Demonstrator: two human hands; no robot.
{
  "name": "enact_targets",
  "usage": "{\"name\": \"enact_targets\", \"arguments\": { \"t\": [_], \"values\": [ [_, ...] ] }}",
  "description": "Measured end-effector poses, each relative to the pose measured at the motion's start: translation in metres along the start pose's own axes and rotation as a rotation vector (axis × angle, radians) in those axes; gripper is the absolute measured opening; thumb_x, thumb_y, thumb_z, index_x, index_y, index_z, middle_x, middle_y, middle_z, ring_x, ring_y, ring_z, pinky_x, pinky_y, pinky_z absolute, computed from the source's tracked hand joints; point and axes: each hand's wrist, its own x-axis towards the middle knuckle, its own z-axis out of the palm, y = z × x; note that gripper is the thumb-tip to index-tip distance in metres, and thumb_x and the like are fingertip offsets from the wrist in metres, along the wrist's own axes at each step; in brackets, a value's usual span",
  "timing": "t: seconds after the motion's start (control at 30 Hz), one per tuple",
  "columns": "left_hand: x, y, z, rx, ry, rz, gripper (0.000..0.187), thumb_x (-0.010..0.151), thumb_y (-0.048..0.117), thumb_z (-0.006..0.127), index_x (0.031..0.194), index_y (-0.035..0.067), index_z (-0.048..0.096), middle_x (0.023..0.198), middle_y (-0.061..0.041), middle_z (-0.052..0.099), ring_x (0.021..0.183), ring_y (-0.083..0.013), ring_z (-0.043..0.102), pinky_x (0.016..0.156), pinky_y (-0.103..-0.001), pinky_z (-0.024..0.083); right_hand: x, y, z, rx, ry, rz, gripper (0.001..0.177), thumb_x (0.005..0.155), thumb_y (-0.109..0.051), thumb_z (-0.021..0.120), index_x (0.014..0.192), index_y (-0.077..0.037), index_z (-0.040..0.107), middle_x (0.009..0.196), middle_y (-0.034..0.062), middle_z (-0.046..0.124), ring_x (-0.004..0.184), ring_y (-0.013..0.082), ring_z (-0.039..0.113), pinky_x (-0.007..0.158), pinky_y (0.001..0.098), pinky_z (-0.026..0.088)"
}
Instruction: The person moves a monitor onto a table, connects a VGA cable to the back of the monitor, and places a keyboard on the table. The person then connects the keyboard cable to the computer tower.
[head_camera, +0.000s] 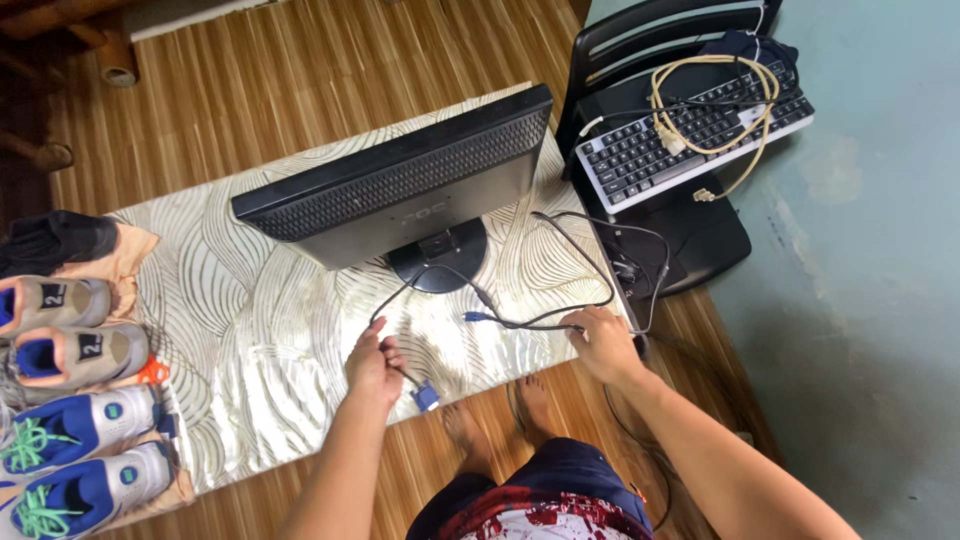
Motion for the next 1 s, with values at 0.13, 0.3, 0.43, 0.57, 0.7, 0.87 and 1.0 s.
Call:
{"name": "enact_targets", "arguments": {
  "t": [0.13, 0.3, 0.43, 0.57, 0.7, 0.87, 1.0],
  "values": [
    [0.040, 0.006, -0.037, 0.252, 0.086, 0.347, 0.016, 0.103, 0.014, 0.053, 0.109, 0.007, 0.066, 0.094, 0.001, 0.062, 0.052, -0.0118, 0.039, 0.044, -0.030, 0.035, -0.001, -0.006, -0.039, 0.171, 0.046, -0.031, 0.018, 0.087, -0.014, 0.067, 0.103, -0.009, 0.075, 0.097, 0.0081, 0.072, 0.089, 0.0272, 0.067, 0.079, 0.0387, 0.053],
    [0.075, 0.049, -0.074, 0.438, 0.264, 0.605, 0.009, 0.102, 0.008, 0.057, 0.103, 0.006, 0.065, 0.109, -0.002, 0.074, 0.063, -0.0112, 0.051, 0.057, -0.029, 0.046, -0.013, -0.016, -0.093, -0.009, 0.186, -0.076, 0.016, 0.085, -0.012, 0.069, 0.099, -0.009, 0.077, 0.085, 0.0081, 0.069, 0.085, 0.0253, 0.061, 0.082, 0.0433, 0.046],
    [0.058, 0.078, -0.083, 0.614, 0.466, 0.616, 0.017, 0.102, 0.012, 0.060, 0.116, 0.004, 0.066, 0.103, -0.012, 0.069, 0.078, -0.0224, 0.063, 0.069, -0.037, 0.054, -0.025, -0.029, -0.122, 0.081, 0.292, -0.050, 0.012, 0.089, -0.014, 0.072, 0.098, -0.009, 0.078, 0.078, 0.0044, 0.066, 0.079, 0.0184, 0.056, 0.078, 0.0371, 0.045],
    [0.020, 0.079, -0.050, 1.087, 0.779, 0.970, 0.039, 0.080, 0.010, 0.081, 0.114, -0.002, 0.066, 0.118, -0.031, 0.059, 0.104, -0.0475, 0.058, 0.080, -0.054, 0.051, -0.032, -0.047, -0.121, 0.576, 0.235, 0.155, 0.011, 0.093, -0.010, 0.066, 0.100, -0.004, 0.072, 0.084, -0.0016, 0.062, 0.075, 0.0089, 0.055, 0.065, 0.0279, 0.045],
    [-0.031, 0.031, 0.025, 0.984, 0.261, 0.989, 0.033, 0.094, 0.021, 0.073, 0.124, 0.008, 0.068, 0.131, -0.015, 0.065, 0.126, -0.0269, 0.060, 0.111, -0.042, 0.046, -0.042, -0.061, -0.098, 0.729, 0.205, 0.152, 0.011, 0.095, -0.007, 0.066, 0.100, 0.000, 0.072, 0.083, -0.0009, 0.063, 0.077, 0.0081, 0.051, 0.068, 0.0262, 0.042],
    [-0.122, -0.018, 0.098, 0.621, -0.266, 1.028, 0.033, 0.107, 0.023, 0.053, 0.130, 0.003, 0.065, 0.134, -0.014, 0.065, 0.127, -0.0251, 0.058, 0.111, -0.038, 0.040, -0.058, -0.070, -0.045, 0.834, 0.156, 0.065, 0.010, 0.094, -0.006, 0.066, 0.099, 0.001, 0.071, 0.087, -0.0018, 0.067, 0.084, 0.0063, 0.057, 0.076, 0.0240, 0.047],
    [-0.162, -0.010, 0.118, 0.331, -0.536, 0.543, 0.033, 0.104, 0.027, 0.045, 0.126, 0.008, 0.061, 0.112, -0.010, 0.075, 0.097, -0.0173, 0.071, 0.084, -0.030, 0.051, -0.057, -0.072, -0.001, 0.966, 0.066, 0.146, 0.010, 0.097, -0.006, 0.066, 0.101, 0.001, 0.072, 0.084, -0.0019, 0.062, 0.081, 0.0074, 0.052, 0.073, 0.0251, 0.044]
  ]
}}
